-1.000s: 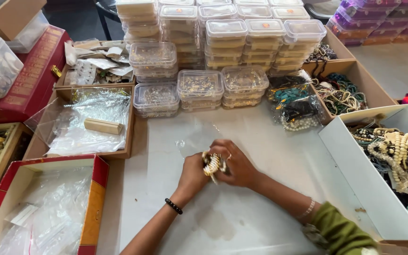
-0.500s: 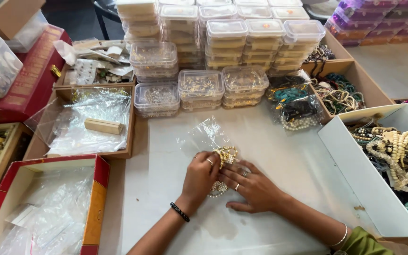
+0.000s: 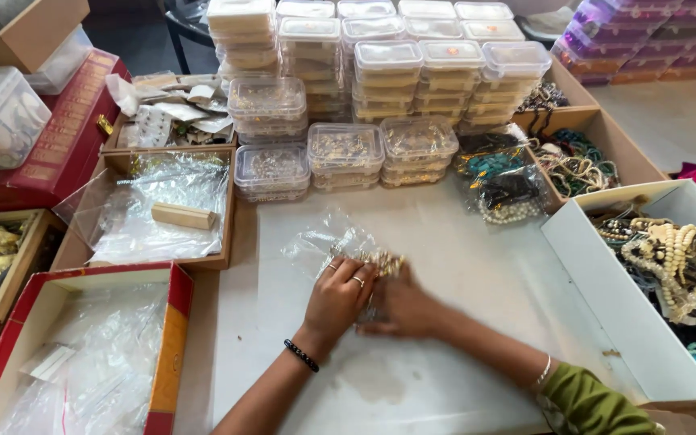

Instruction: Sorting and packing pearl necklaces and bracelets into small plastic bags.

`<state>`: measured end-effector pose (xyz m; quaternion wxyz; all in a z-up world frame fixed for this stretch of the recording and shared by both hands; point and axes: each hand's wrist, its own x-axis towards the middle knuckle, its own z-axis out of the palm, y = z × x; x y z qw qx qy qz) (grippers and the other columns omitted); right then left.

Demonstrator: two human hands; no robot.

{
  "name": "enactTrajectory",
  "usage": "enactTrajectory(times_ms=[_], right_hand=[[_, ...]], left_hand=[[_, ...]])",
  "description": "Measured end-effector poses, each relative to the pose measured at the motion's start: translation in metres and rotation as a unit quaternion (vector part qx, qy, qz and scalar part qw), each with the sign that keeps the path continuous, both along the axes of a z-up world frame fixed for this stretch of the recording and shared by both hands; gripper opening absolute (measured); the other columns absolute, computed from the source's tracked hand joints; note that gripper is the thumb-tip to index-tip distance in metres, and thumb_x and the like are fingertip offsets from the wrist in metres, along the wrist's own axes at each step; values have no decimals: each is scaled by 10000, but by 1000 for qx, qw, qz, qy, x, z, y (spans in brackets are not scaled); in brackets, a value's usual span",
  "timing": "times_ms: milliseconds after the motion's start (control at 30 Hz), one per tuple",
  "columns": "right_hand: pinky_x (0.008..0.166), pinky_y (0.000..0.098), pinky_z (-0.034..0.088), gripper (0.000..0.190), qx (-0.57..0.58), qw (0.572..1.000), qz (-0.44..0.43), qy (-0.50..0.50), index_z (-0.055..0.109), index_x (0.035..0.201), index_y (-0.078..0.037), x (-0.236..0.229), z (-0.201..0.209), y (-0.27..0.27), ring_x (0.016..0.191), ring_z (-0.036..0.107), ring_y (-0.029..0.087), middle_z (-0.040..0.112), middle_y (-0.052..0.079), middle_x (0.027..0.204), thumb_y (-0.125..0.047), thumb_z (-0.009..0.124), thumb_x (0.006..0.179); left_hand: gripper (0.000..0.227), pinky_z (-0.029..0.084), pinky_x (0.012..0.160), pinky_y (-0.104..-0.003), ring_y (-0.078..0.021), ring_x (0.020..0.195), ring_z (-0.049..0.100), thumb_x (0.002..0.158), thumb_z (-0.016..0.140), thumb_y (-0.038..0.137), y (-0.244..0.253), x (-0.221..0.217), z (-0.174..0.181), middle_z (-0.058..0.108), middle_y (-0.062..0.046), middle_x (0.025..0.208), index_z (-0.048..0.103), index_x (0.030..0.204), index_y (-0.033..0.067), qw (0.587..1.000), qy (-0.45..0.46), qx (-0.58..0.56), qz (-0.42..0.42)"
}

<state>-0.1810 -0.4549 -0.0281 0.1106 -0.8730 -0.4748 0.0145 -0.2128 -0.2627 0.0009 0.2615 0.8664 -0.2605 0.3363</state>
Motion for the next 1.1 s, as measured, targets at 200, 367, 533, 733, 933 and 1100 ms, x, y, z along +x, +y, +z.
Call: enactTrajectory(times_ms=[200,367,533,733,933,1100], right_hand=[[1075,730,56,515,19,997,-53,45,716,1154,-119,-3,53,19,1229,546,299,660,130,1200,-549,533,939],[1095,666,150,438,21,998,-62,-25,687,1201,-93,-4,65,-2,1145,622,267,692,93,1174,-453,563,985],[1068,495,413,308,-4,992,-36,-121,754,1184,-144,-4,74,-4,957,698,265,743,44,1051,-238,624,921],[749,327,603,185,175,975,-97,-92,814,1036,-159,-8,97,-31,853,757,213,774,22,1056,-134,700,892],[785,326,612,229,172,945,-277,26,796,1036,-120,-16,56,-37,846,766,199,757,63,1130,-246,772,847],[1130,458,388,454,128,988,-26,-83,660,1318,-40,-32,49,-16,1345,541,264,634,134,1425,-329,648,968]], left_hand=[[198,548,920,-383,-288,1005,665,926,729,112,11,-5,17,724,-97,1071,755,1107,37,992,67,-105,-23],[256,539,912,-394,-297,1054,653,865,792,169,42,-22,23,716,-95,1083,739,1083,47,993,85,-86,-5],[321,527,922,-402,-309,1052,631,820,775,161,44,-25,19,700,-106,1126,725,1120,56,996,88,-24,-19],[261,532,890,-392,-272,1017,642,885,717,142,42,-22,9,688,-88,1126,720,1135,65,998,8,57,5],[217,539,821,-364,-214,975,663,813,696,105,43,-23,14,713,-5,1077,765,1017,125,997,8,74,7],[177,535,799,-355,-195,957,665,805,703,124,46,-26,14,723,13,1047,763,971,131,997,18,78,18]])
